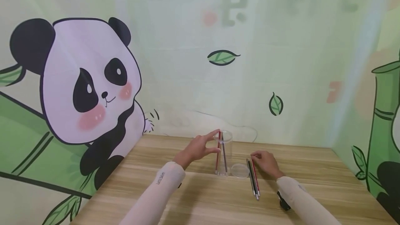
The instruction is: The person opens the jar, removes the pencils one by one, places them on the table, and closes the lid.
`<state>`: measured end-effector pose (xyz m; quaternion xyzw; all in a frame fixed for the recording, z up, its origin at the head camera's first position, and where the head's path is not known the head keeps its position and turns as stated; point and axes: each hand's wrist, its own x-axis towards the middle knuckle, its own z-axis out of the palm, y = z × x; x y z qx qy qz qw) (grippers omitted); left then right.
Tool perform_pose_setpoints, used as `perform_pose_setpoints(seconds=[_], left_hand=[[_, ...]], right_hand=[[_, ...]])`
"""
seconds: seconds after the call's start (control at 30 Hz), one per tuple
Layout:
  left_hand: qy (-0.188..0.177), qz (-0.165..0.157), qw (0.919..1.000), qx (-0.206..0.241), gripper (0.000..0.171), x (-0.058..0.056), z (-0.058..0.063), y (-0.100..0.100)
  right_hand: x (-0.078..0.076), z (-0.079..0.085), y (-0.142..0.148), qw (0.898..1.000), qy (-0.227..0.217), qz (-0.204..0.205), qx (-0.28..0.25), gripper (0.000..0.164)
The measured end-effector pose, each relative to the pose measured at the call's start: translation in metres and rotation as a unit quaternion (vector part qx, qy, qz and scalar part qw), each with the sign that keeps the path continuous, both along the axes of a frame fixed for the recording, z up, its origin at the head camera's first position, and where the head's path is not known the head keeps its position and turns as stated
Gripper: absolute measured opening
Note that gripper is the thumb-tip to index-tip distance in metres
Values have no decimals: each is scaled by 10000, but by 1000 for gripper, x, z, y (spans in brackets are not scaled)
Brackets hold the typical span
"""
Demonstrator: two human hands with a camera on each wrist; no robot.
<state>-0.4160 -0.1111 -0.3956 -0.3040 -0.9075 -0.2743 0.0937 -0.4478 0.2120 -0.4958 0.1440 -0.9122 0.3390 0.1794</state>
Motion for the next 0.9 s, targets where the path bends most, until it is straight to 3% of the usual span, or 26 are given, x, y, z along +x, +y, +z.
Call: perform_pose_setpoints(seconds=[0.63,0.9], left_hand=[[108,-22,9999,3,83,-3,-3,-2],[169,-66,9998,-15,84,-5,-4,-1]], right_hand=[[5,5,-5,9986,-206,-373,324,10],[4,3,-6,9982,-36,-447,402,8]])
